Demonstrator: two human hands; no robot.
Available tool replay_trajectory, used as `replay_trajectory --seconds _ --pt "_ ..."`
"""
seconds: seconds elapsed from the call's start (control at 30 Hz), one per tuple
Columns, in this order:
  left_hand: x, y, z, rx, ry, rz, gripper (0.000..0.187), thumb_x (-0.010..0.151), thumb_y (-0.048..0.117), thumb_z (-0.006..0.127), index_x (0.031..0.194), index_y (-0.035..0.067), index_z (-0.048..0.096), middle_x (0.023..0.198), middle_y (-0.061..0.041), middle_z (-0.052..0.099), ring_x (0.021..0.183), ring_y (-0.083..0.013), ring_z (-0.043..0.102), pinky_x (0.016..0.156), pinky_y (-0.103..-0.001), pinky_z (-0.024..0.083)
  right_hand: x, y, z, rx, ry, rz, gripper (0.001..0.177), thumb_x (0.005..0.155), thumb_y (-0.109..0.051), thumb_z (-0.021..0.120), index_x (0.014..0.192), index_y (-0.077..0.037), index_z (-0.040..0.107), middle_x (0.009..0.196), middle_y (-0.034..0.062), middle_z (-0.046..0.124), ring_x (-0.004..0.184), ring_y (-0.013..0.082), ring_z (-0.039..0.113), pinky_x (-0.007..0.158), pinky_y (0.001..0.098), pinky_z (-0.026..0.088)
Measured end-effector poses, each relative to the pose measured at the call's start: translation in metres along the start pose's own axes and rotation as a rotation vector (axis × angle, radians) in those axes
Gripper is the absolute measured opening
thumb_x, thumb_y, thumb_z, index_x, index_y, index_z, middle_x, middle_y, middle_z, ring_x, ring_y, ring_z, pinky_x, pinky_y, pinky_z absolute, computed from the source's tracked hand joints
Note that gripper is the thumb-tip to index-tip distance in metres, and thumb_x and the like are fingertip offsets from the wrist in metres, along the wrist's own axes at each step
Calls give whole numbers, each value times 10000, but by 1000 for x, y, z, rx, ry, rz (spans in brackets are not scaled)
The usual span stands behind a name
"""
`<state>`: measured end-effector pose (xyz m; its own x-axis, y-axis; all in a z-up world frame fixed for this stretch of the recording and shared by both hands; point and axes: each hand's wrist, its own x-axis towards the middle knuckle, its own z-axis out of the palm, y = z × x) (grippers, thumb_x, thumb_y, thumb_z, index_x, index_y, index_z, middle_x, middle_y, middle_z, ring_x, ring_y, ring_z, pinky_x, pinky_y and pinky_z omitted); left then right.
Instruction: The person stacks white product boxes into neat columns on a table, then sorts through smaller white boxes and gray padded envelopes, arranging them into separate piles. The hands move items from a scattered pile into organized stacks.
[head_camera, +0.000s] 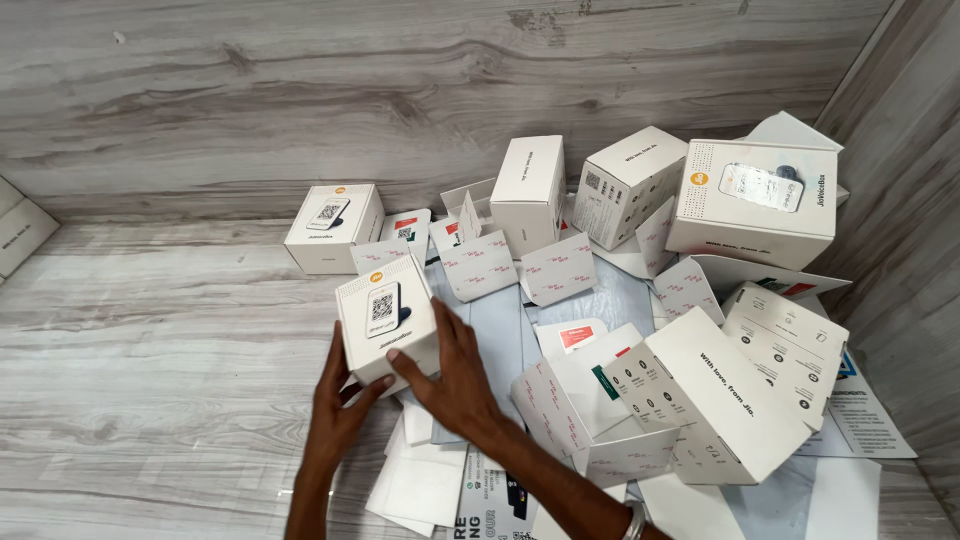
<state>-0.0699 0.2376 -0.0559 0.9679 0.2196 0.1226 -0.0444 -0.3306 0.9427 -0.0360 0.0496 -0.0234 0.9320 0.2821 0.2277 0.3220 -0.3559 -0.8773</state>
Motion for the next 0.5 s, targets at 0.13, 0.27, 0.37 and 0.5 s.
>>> replay_trajectory --seconds 0.13,0.27,0.37,0.5 --pt "-7 2 -39 33 69 -25 995 747 65 779 1599 171 274 1514 -144 531 1229 -297 644 974 -450 588 -32 -18 23 81 -12 -160 979 999 -560 553 1616 74 133 1657 335 190 1528 470 225 1219 567 290" --pt "-17 -2 -91 -34 170 -44 880 785 -32 717 1578 166 389 1393 -172 632 1247 -287 639 983 -423 578 -49 -33 55 196 -179 -189 983 1002 -553 529 1653 41 93 1713 332 52 1574 504 113 1229 603 234" --pt "-28 -14 -111 -27 248 -70 779 826 -130 586 1542 143 447 1374 -176 625 1273 -293 611 998 -432 550 -51 -34 75 157 -368 -188 958 993 -504 565 1663 19 121 1741 315 11 1576 514 112 1214 614 248" --pt "-41 -28 -107 177 335 44 738 834 -209 466 1506 96 479 1470 -198 520 1345 -317 536 1055 -429 502 -54 -26 85 108 -446 -324 953 992 -403 606 1676 41 115 1754 336 35 1582 538 174 1226 587 335"
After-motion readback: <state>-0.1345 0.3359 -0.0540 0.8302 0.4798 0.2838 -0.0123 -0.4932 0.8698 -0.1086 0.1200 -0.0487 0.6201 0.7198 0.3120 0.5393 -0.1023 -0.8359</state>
